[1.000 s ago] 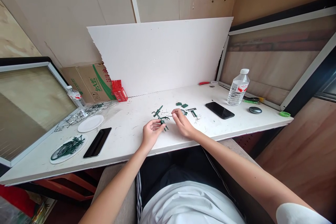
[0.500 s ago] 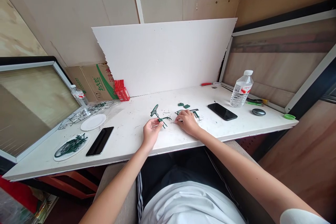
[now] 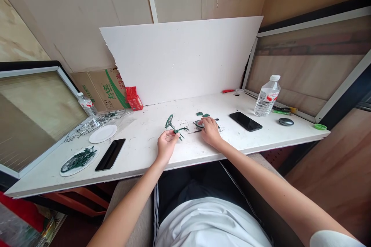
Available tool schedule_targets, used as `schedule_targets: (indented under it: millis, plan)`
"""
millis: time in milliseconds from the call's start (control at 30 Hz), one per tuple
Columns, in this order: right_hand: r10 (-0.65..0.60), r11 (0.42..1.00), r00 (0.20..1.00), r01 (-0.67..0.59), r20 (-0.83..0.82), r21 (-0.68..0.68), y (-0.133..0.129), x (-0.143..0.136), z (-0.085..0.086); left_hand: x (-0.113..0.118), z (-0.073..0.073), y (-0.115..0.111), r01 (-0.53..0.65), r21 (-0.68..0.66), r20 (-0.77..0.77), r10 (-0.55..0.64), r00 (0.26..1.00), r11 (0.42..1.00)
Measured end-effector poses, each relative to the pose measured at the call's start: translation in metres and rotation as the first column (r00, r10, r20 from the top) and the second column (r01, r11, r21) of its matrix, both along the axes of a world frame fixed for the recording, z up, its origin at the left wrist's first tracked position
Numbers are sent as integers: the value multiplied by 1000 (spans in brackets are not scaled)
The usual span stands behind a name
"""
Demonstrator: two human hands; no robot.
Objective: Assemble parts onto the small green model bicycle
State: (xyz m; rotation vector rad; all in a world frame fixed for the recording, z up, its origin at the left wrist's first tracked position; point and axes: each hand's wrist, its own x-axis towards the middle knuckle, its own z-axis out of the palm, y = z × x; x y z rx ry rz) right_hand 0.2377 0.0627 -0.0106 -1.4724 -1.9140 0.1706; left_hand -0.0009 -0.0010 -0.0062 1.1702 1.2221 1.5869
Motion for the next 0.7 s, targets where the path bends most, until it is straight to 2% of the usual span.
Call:
schedule_targets:
  millis: [233,400,567,700]
  plan:
    - [50,999,997,-50,66,1,2,-1,-8,1,1,1,17,23,0,-17,1000,1000]
    - [23,997,1000,-22,-15,71,10,3,-2,0,0,0,20,34,-10,-20,1000,999]
    - [15,1000,999,-14,-40,24,30,37,16,0,1,-1,42,23,-21,-42,999,999]
    - [69,997,998,-68,-10,46,41,64,17,0,1,-1,49,31,-32,-48,998,998]
